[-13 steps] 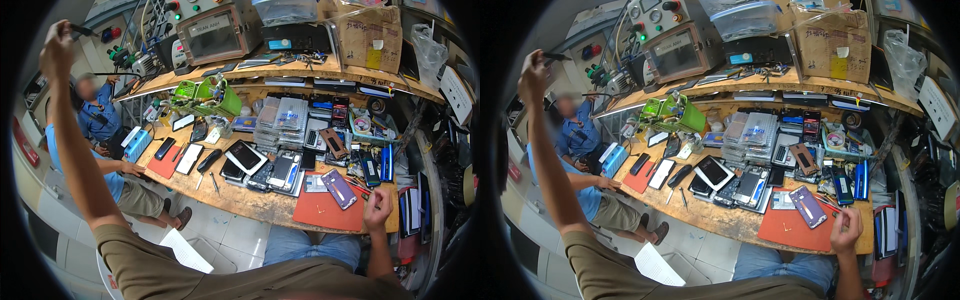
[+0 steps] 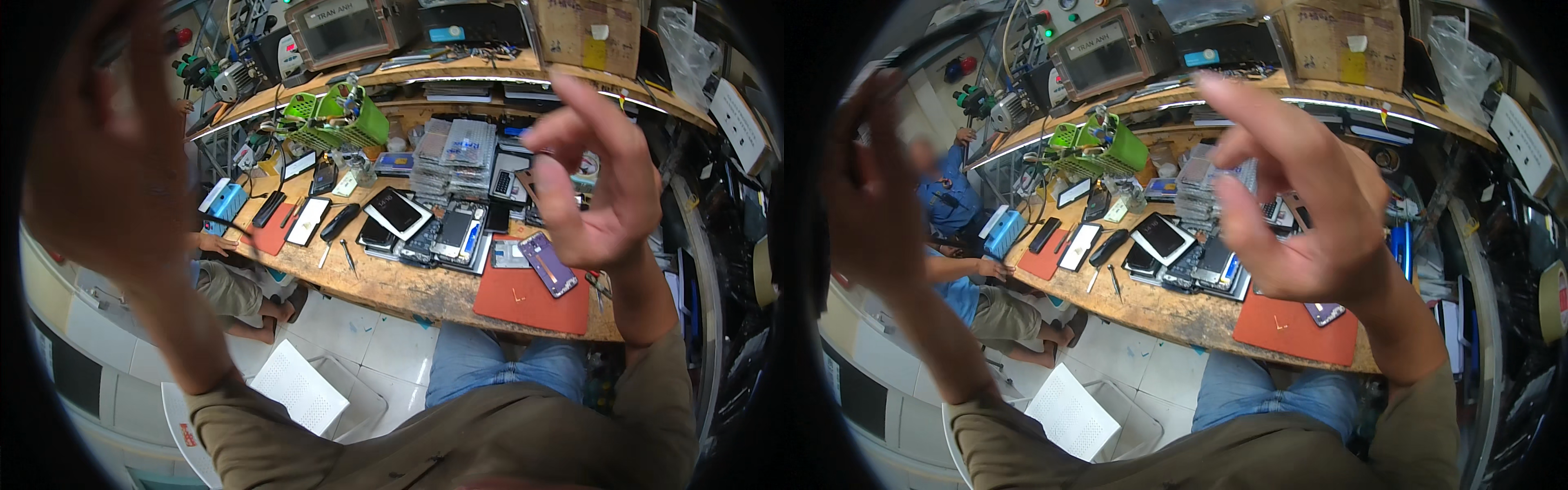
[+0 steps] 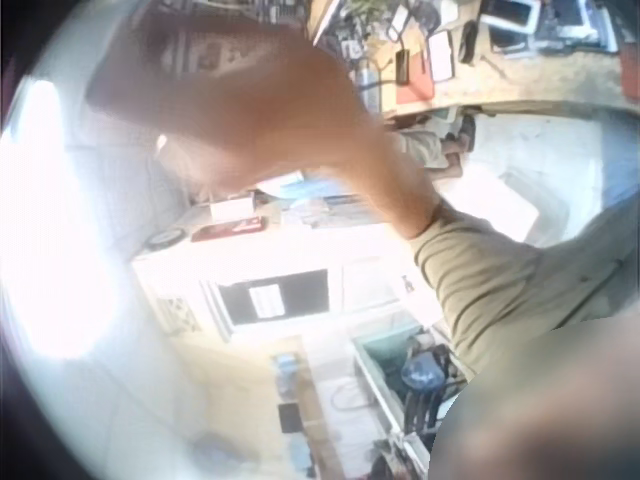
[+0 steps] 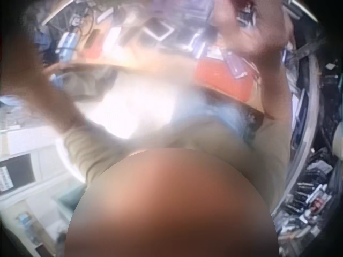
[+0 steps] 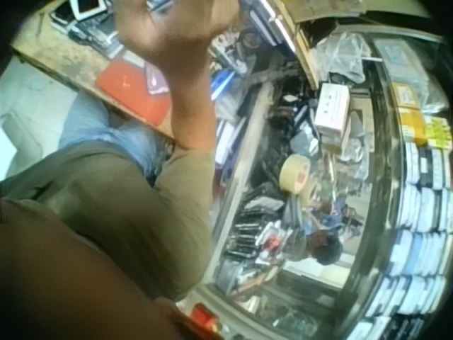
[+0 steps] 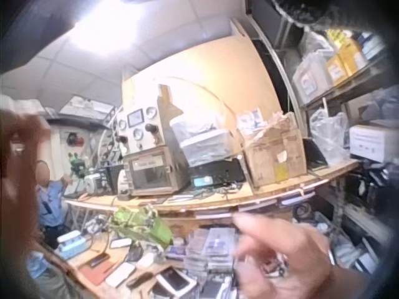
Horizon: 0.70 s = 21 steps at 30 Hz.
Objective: The person works at a cluttered electronics repair bench, handling a disassembled smartphone and small components. They use tweezers and a soldering iron to manipulate tiny parts on a red mat, occasionally picking up a soldering stand and a toothbrush. The person also briefly operates a smartphone screen before returning to the repair task.
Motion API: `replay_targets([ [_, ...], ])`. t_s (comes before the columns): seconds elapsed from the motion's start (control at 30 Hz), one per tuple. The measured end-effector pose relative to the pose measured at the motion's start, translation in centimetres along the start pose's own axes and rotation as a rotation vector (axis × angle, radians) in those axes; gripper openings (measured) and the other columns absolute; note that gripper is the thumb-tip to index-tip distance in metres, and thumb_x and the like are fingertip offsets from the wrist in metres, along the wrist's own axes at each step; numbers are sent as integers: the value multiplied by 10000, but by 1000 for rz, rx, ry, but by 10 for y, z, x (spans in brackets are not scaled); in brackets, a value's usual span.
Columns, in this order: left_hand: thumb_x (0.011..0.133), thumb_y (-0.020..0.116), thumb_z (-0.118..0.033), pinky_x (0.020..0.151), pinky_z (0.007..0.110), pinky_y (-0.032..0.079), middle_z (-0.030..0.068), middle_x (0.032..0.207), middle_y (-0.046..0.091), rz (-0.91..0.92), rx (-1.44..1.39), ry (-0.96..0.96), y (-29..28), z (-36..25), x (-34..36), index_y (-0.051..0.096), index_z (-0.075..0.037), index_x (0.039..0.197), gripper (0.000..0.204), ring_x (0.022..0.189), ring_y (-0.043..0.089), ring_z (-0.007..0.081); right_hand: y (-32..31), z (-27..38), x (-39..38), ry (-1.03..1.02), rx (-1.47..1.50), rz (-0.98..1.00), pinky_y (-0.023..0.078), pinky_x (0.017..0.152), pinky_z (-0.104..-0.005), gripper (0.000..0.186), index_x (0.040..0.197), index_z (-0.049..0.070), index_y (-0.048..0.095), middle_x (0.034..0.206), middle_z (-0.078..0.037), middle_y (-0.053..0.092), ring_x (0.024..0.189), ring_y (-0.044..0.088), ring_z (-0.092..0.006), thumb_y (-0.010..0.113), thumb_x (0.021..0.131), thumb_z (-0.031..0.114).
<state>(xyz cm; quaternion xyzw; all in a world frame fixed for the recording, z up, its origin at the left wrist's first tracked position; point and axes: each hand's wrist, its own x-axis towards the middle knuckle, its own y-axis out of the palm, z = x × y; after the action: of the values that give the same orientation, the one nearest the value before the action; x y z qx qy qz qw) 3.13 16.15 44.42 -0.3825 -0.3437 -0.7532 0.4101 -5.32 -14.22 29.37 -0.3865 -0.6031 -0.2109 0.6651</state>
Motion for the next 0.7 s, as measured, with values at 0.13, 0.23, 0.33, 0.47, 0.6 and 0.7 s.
replay_targets([
  [0.13,1019,735,-284,565,244,475,51,971,783,11,-370,304,-20,-126,-67,753,-78,1101,223,670,594,114,26,9,-5,30,75,-38,540,655,-304,509,1421,-47,632,996,-119,772,750,677,-167,783,940,21],
  [0.23,979,755,-282,552,231,430,56,997,795,32,-753,242,-39,-202,-108,756,-85,1136,252,632,516,109,10,9,-48,145,-88,-11,545,639,-397,297,1164,4,731,945,-155,728,764,703,-284,861,904,64],
  [0.33,1008,750,-342,591,262,473,56,1041,766,303,-1177,86,-59,-249,-164,753,-66,1238,359,651,579,144,-25,8,-116,381,-211,-1,468,614,-400,149,1014,8,718,784,-119,616,677,605,-293,820,955,98],
  [0.47,1076,656,-386,635,377,496,41,859,679,696,-1229,-221,-93,-265,-255,774,-57,1182,365,689,656,226,-90,0,-216,552,-347,-77,479,692,-395,168,979,-13,684,846,-149,642,738,619,-302,641,1068,124],
  [0.6,1098,590,-335,700,432,433,48,748,596,889,-1000,-268,-112,-255,-317,759,-97,957,324,679,585,273,-130,29,-296,835,-310,-22,554,950,-386,611,1549,-127,453,1203,-206,705,1052,687,-252,565,1142,314],
  [0.7,1049,657,-266,826,427,406,43,736,550,954,-1036,-216,-120,-262,-326,713,-114,880,234,733,553,268,-124,37,-325,879,-276,88,561,877,-398,526,1444,-93,605,1098,-185,716,950,684,-282,687,1082,280],
])
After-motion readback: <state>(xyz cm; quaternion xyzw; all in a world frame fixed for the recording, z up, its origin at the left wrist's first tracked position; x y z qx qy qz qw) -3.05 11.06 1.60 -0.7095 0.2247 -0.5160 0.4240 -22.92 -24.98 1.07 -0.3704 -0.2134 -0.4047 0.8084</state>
